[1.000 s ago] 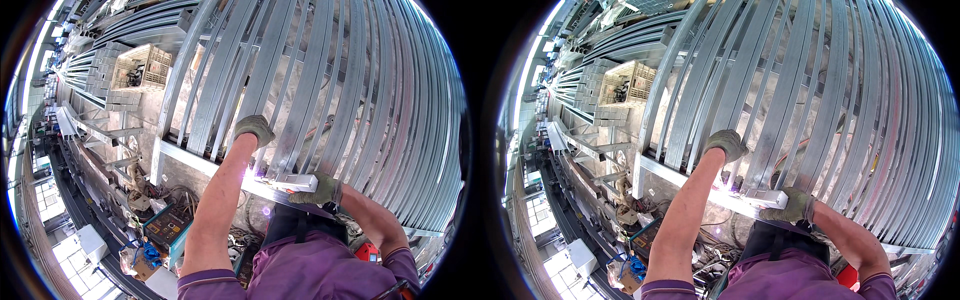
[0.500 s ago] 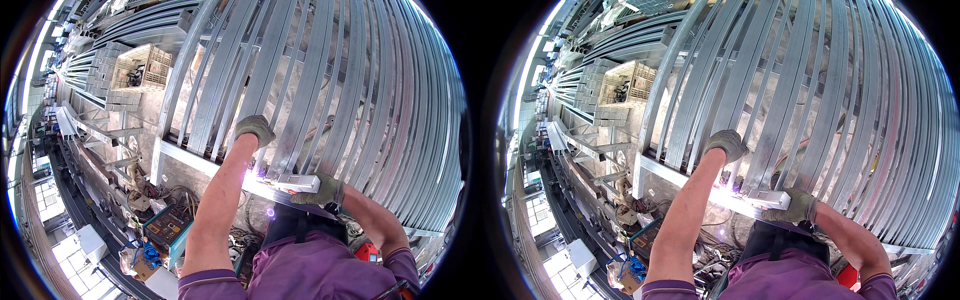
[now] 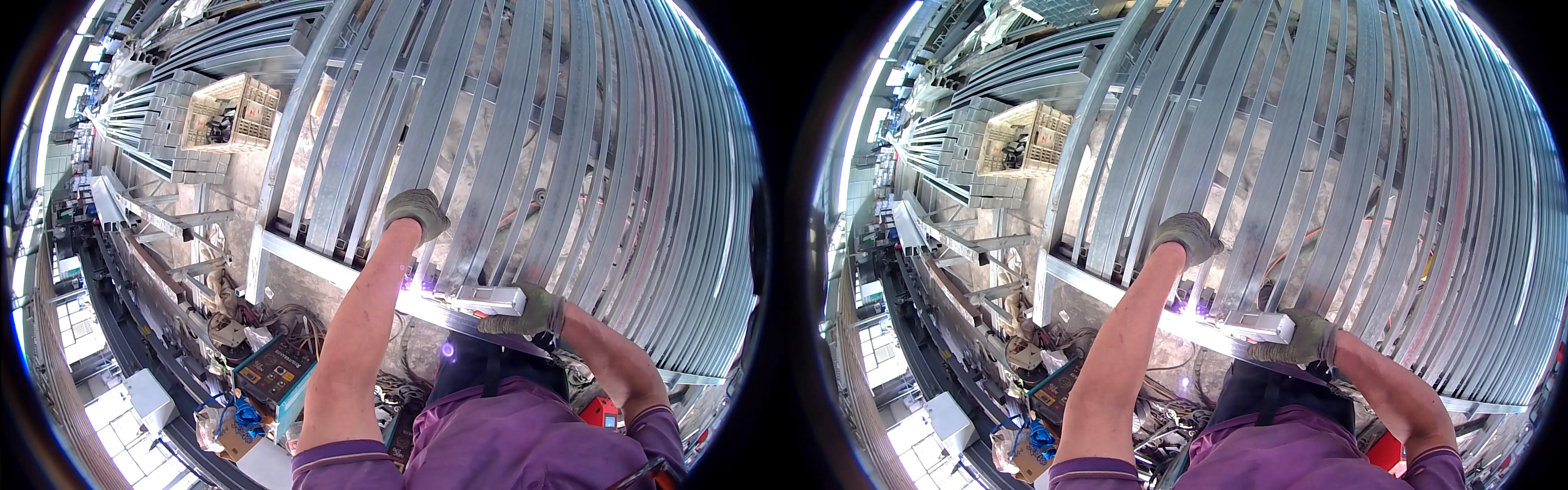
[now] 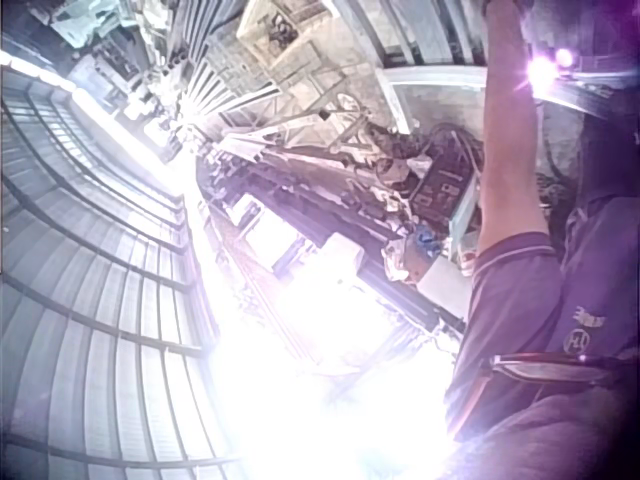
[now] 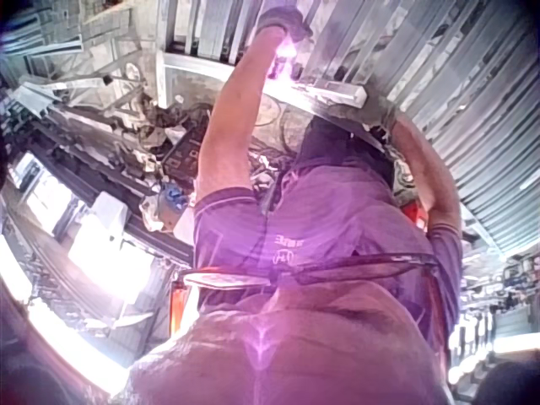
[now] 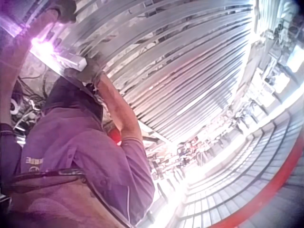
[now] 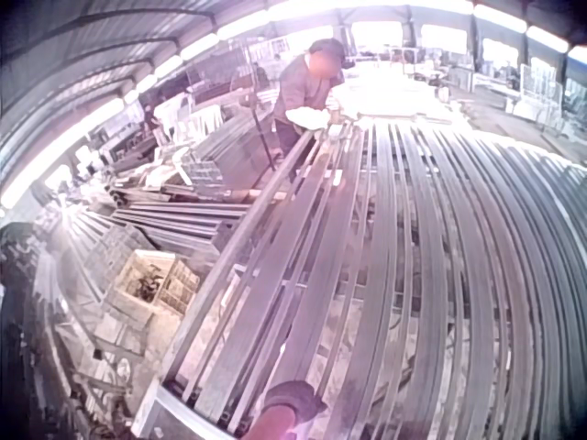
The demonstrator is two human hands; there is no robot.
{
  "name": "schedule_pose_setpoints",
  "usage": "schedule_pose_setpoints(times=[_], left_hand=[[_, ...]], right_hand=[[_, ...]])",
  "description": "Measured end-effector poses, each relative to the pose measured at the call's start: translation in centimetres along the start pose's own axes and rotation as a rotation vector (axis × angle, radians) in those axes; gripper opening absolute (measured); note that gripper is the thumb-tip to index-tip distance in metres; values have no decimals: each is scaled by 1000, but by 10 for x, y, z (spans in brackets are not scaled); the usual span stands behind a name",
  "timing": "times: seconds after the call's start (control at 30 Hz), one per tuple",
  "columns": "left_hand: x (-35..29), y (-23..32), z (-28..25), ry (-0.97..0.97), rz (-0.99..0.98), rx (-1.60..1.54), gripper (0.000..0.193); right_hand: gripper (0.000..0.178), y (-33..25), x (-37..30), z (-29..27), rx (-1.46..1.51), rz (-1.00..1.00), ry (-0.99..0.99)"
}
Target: The person welds a metal frame using a handheld welding tool. They repeatedly position the tool at intersections of vertical and horizontal bars, creating bright sparks as they weld each joint.
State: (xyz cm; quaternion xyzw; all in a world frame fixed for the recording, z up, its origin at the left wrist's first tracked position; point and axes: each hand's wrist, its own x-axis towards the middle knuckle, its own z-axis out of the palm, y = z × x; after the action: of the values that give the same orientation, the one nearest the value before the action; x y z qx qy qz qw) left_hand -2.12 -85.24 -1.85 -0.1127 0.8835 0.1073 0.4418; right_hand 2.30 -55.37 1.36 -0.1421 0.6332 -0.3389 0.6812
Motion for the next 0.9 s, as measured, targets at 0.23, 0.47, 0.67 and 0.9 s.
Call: schedule_pose_setpoints(times=[0.23, 0.47, 0.67, 0.9], left_hand=[[4, -2, 5, 25, 9, 15, 56], [0, 0, 6, 37, -7, 18, 57], [-3, 2, 4, 33, -42, -2, 56], [0, 4, 3, -2, -28, 45, 56]], right_hand=[[74, 16, 5, 2, -110, -50, 40], [70, 6, 0, 2, -95, 42, 20], [66, 1, -1, 5, 26, -84, 22], [69, 32, 22, 6, 72, -196, -32]])
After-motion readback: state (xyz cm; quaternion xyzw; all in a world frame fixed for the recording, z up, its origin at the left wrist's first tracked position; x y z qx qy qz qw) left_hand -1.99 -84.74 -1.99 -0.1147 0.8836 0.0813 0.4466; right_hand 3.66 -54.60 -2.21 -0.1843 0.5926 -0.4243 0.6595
